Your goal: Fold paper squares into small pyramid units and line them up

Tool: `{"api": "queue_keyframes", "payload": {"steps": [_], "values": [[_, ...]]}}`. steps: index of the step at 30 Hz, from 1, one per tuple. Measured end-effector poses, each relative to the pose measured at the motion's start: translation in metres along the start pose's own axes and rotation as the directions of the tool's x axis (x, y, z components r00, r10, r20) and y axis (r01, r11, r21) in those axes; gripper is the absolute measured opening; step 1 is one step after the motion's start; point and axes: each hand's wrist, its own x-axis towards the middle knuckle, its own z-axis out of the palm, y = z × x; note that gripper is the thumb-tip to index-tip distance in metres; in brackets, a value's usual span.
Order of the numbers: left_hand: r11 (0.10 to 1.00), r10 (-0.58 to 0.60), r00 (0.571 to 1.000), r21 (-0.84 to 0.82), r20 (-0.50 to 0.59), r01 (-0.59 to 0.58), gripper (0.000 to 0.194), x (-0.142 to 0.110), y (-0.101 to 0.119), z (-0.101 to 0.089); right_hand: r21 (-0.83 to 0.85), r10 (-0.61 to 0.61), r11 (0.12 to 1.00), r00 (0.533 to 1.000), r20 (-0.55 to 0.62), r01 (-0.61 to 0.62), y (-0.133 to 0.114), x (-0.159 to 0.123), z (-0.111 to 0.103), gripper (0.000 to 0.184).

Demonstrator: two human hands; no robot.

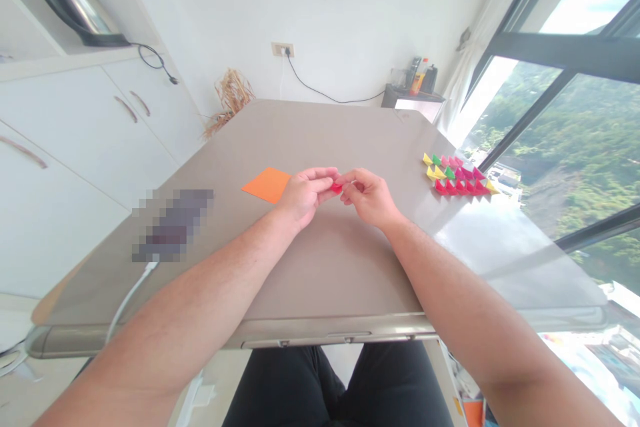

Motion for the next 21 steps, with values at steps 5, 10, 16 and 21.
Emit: {"api": "queue_keyframes", "payload": {"steps": [5, 10, 16, 21], "values": [[0.999, -0.018, 0.999, 0.04, 0.047, 0.016, 0.021, -0.001, 0.003, -0.001, 0.065, -0.043, 0.997, 0.998, -0.055, 0.047, 0.0, 0.0, 0.0, 0.014], [0.975, 0.028, 0.997, 0.219, 0.071, -0.043, 0.03, -0.005, 0.006, 0.0, 0.176, 0.041, 0.984, 0.997, -0.058, -0.03, 0.0, 0.001, -0.003, 0.012], [0.895, 0.265, 0.963, 0.36, 0.049, -0.265, 0.022, -0.008, 0.004, 0.002, 0.318, 0.114, 0.944, 0.991, -0.07, -0.086, -0.009, 0.0, -0.003, 0.028], [0.813, 0.378, 0.923, 0.451, 0.073, -0.369, 0.018, -0.006, 0.0, 0.0, 0.213, 0.137, 0.969, 0.99, -0.041, -0.125, -0.008, 0.001, -0.002, 0.027]]}}
